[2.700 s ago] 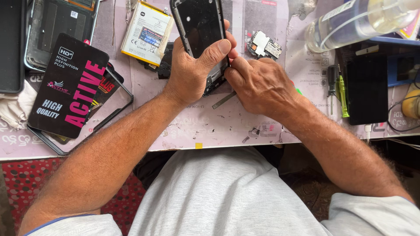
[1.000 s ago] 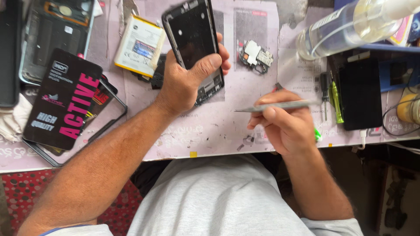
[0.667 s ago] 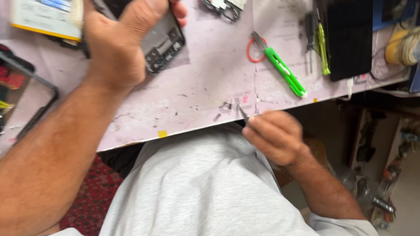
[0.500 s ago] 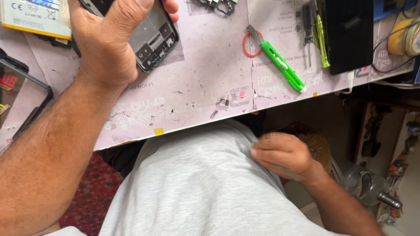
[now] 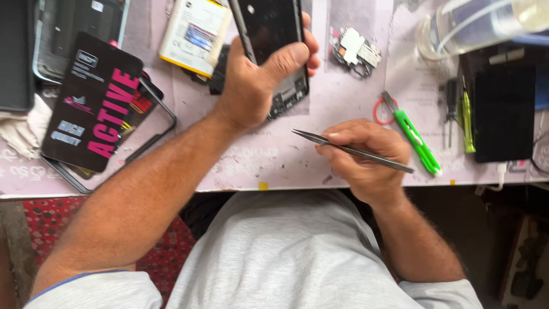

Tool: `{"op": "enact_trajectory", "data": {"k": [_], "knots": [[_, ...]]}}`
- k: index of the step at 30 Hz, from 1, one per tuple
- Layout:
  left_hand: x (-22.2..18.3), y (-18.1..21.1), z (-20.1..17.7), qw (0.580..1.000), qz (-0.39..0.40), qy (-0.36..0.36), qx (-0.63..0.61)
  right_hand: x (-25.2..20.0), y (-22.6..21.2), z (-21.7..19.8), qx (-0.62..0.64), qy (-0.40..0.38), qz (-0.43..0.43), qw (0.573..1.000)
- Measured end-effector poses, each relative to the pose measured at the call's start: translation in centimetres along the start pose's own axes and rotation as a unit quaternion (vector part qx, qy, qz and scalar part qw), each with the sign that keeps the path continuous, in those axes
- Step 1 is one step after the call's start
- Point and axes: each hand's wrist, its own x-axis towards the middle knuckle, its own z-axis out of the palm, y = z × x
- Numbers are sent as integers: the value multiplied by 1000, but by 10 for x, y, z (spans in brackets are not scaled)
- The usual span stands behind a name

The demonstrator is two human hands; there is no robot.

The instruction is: The person disassembles and scrapes a mobile phone frame using tweezers and a thin metal tool, clearing debris from the bottom edge and sides of the internal chassis.

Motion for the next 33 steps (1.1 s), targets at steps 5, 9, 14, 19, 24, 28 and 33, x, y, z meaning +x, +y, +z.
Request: {"op": "enact_trajectory", "data": {"k": [5, 9, 14, 19, 24, 28, 33], "knots": [[-1, -1, -2, 1000, 0, -7, 5, 12, 10, 11, -104, 15, 8, 994], [-2, -3, -3, 1000, 2, -7, 21, 12, 16, 13, -78, 10, 24, 997], [-1, -6, -4, 1000, 8, -10, 28, 13, 17, 14, -78, -10, 35, 996], [-2, -6, -4, 1000, 0, -9, 16, 14, 17, 13, -77, -18, 10, 997], [-2, -7, -3, 1000, 7, -8, 23, 21, 6, 12, -44, -20, -4, 999], [-2, -4, -4, 1000, -7, -7, 7, 31, -11, 19, -129, -37, -6, 991], [-1, -3, -2, 1000, -13, 5, -7, 45, -5, 44, -347, -72, -101, 930]]}}
